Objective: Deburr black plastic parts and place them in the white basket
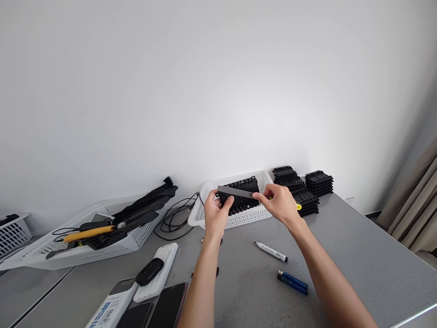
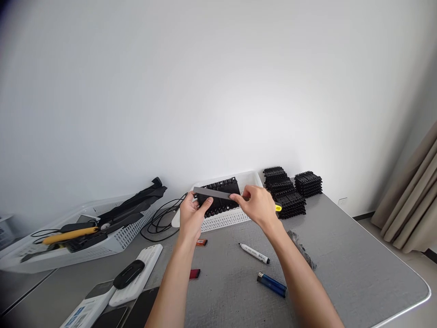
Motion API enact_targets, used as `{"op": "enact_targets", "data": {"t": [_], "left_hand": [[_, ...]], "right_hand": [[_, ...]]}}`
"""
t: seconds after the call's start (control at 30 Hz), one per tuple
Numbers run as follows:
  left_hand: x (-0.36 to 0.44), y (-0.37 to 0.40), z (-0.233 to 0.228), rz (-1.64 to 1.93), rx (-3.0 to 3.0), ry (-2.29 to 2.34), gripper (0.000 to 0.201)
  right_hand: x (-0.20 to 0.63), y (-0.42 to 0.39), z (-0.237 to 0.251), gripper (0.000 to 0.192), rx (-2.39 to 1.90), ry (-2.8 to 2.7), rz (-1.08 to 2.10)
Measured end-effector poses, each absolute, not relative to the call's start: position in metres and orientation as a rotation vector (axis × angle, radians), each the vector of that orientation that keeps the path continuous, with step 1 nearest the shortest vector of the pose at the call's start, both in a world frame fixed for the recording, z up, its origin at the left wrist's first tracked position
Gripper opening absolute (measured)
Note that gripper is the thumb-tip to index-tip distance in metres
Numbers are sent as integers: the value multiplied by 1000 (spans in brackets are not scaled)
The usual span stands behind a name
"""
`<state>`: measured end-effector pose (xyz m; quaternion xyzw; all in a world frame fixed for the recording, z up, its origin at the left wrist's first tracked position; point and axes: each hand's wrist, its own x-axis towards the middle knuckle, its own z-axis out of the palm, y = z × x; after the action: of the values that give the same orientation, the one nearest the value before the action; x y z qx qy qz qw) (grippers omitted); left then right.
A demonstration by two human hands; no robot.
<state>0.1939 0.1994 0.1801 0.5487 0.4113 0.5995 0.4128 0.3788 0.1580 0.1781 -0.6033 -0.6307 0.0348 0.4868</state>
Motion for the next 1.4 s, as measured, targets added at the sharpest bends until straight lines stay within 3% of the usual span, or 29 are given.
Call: {"op": "enact_targets", "data": {"t": [0.43,0.77,1.07,1.4], "left_hand": [[187,202,178,1554,1360,1054,49],[194,198,180,1510,1392,1008,47],[188,204,180,1573,1259,1039,47],[189,203,178,1536,1331,1009,48]], "right_hand": [[421,166,173,53,-1477,-1380,91],[376,159,179,51,-1477,-1539,76],[431,168,170,54,-1529,-1320,66],[390,164,177,51,-1477,-1459,148]]}}
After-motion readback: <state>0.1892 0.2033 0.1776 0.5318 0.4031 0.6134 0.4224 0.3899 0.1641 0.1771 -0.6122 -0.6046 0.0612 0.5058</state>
